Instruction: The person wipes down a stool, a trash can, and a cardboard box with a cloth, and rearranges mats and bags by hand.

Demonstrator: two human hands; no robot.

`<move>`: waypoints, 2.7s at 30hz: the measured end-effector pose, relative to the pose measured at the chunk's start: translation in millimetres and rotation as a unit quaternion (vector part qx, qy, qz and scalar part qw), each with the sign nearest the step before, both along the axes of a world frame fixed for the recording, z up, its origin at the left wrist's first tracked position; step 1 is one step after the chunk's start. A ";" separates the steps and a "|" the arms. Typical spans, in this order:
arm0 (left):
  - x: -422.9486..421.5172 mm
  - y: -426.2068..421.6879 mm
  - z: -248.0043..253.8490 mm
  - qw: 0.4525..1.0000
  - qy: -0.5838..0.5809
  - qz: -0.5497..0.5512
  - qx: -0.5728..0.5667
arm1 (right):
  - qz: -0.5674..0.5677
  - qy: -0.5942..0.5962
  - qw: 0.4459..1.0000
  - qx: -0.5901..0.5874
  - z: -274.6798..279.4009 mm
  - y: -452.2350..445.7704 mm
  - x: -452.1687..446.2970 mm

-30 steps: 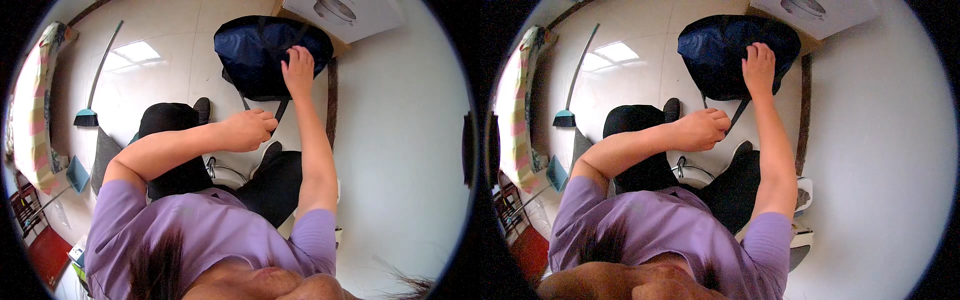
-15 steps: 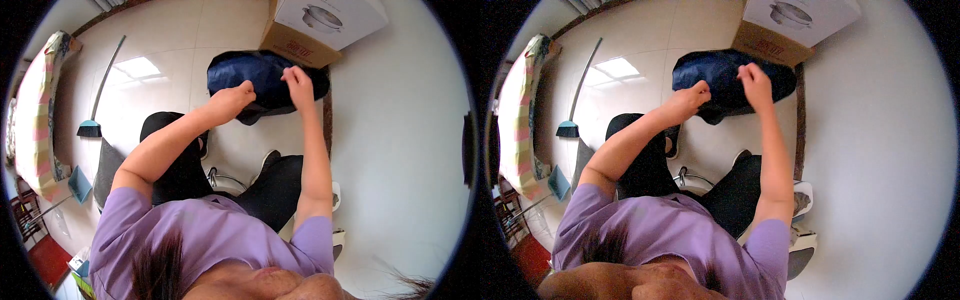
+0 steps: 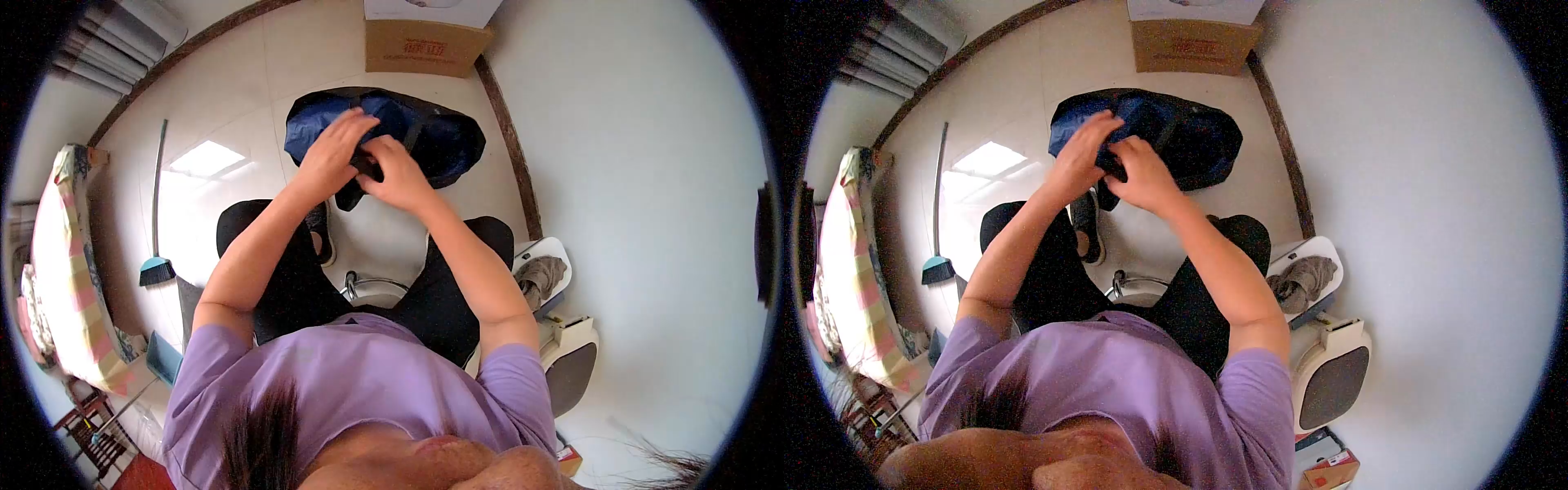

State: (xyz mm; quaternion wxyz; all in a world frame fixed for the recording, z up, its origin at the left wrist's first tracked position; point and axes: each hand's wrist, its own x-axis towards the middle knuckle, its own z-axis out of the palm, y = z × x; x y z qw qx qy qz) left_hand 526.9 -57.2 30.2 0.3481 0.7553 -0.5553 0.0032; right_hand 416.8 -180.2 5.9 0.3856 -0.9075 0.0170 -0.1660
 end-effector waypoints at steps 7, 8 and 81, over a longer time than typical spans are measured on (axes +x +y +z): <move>10.7 -11.5 -23.1 0.956 0.058 -0.050 0.284 | -0.030 0.216 0.975 0.052 -21.5 9.1 -1.2; 14.9 -11.4 -24.3 0.945 0.116 -0.062 0.300 | -0.035 0.257 0.962 0.079 -23.1 9.7 2.6; -0.6 -24.5 10.5 0.892 0.420 -0.167 -0.003 | -0.479 0.198 0.854 -0.051 -106.1 -103.8 -367.5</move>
